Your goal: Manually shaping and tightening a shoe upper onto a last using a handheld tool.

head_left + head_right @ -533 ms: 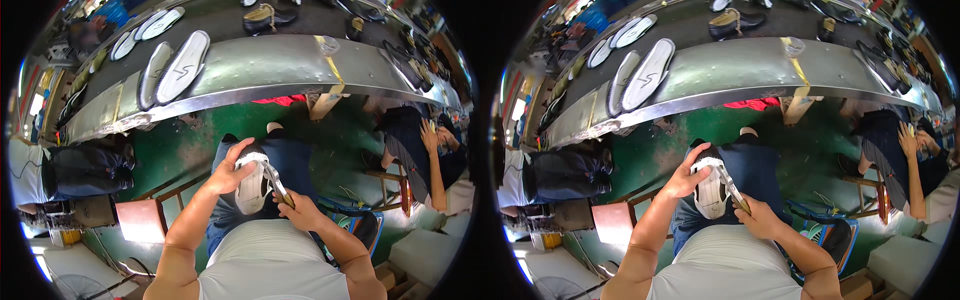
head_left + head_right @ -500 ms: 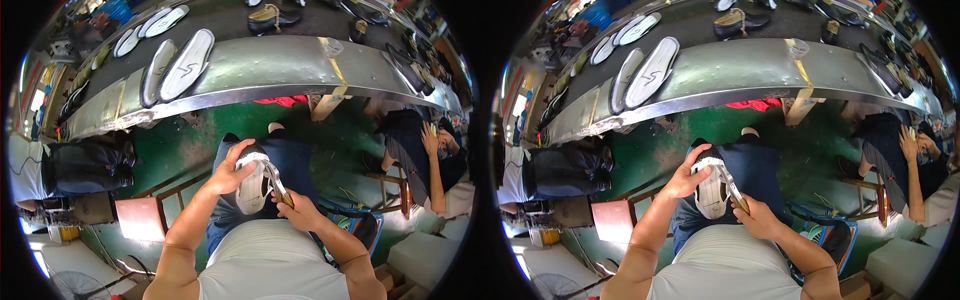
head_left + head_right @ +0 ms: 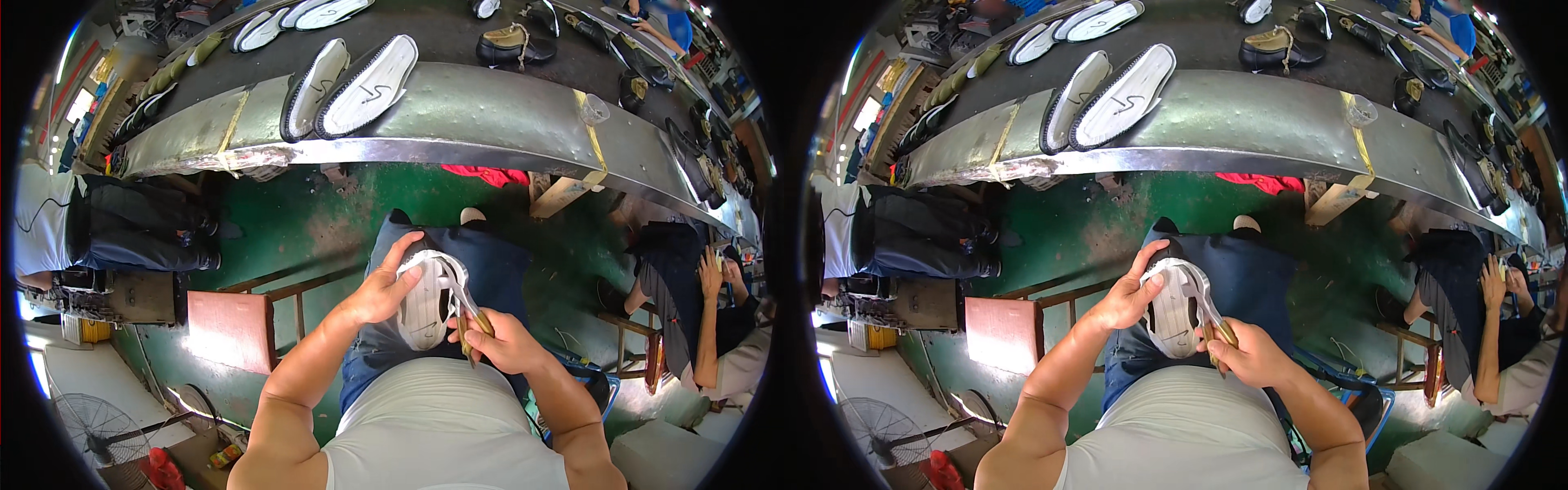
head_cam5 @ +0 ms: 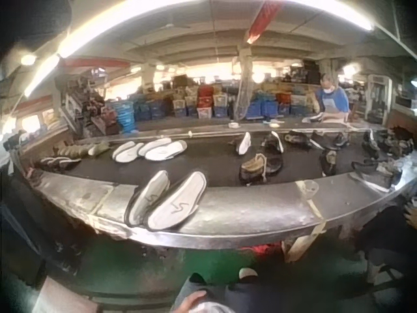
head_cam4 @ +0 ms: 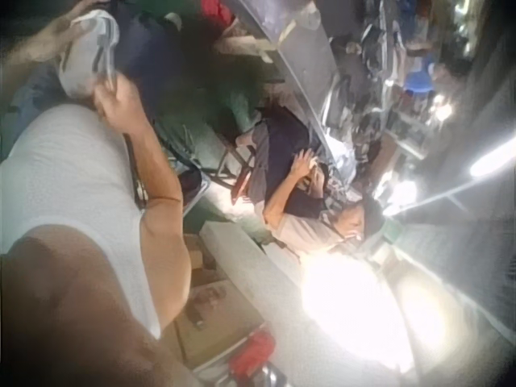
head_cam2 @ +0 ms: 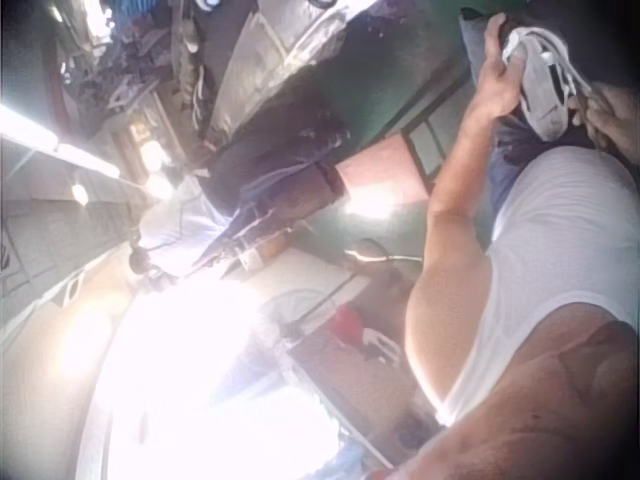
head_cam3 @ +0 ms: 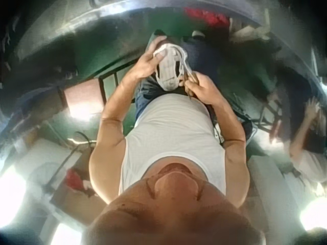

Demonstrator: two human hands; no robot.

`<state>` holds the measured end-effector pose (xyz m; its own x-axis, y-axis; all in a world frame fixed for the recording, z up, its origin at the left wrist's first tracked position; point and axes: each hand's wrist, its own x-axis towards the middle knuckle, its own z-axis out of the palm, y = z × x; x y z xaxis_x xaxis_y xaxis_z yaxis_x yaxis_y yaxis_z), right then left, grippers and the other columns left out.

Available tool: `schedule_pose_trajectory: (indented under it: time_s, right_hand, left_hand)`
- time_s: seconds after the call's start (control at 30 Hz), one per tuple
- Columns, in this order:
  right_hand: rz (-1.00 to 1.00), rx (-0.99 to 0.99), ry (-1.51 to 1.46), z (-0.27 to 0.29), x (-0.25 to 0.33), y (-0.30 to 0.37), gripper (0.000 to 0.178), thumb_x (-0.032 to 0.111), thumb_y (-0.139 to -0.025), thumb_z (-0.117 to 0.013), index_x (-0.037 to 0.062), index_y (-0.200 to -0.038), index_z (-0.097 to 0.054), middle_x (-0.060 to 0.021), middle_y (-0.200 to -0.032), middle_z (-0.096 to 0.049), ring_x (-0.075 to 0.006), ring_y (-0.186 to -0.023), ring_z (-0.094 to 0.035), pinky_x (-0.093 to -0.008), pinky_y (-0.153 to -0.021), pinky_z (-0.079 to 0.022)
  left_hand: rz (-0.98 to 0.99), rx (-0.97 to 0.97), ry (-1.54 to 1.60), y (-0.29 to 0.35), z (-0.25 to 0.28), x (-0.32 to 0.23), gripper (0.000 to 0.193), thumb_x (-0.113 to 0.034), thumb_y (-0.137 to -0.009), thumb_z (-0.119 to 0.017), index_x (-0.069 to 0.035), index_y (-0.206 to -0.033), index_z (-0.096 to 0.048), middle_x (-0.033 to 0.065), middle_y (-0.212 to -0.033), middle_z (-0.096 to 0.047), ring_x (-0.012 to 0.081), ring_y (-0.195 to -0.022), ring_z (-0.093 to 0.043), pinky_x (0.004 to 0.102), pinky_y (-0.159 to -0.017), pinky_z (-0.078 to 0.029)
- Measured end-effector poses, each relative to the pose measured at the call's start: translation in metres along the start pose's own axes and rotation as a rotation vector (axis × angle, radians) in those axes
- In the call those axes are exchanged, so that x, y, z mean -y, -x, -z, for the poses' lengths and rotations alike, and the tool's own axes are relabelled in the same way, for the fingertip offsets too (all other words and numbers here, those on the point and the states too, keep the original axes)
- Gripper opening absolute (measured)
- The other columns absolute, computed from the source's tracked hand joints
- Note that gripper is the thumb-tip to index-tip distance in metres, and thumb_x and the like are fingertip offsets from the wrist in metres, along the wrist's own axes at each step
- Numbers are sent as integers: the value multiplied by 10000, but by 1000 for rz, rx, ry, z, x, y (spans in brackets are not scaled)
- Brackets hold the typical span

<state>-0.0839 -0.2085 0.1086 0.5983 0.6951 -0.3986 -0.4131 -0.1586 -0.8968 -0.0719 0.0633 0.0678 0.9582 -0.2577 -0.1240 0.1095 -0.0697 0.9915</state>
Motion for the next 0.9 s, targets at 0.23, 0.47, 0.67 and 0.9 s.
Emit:
schedule_pose_trajectory:
  time_s: [0.23, 0.47, 0.67, 0.9]
  right_hand:
    - [-20, -51, 26, 1, 3, -17, 274, 165, -998, -564, -23, -1198, -566, -45, -859, -666, -110, -703, -610, -319, -660, -522]
    - [335, -295, 726, 4, -39, -50, 267, 146, -976, -579, -62, -1140, -542, -207, -915, -661, -378, -784, -663, -446, -714, -539]
    - [133, -291, 1094, -12, 8, -18, 251, 99, -953, -592, -47, -1153, -553, -216, -942, -659, -388, -818, -658, -420, -749, -537]
    - [488, -253, 415, 28, -17, 13, 162, 74, -911, -648, 7, -1045, -586, -102, -918, -614, -171, -697, -560, -315, -643, -461]
  left_hand:
    - [-15, -80, -52, -9, -4, -1, 488, -173, -1007, -600, -95, -1458, -429, 93, -1325, -562, 171, -1208, -523, 305, -1056, -398]
    - [-66, -134, 61, -13, 5, 25, 461, -118, -996, -603, -108, -1435, -462, 51, -1243, -585, 129, -1139, -533, 284, -1034, -409]
    - [-9, -206, 335, -2, -5, 15, 474, -120, -976, -639, -63, -1415, -469, 31, -1271, -565, 129, -1185, -500, 305, -1049, -392]
    - [-146, -153, 77, 12, -8, -9, 661, -118, -918, -696, -29, -1493, -381, 144, -1443, -481, 235, -1365, -441, 361, -1151, -321]
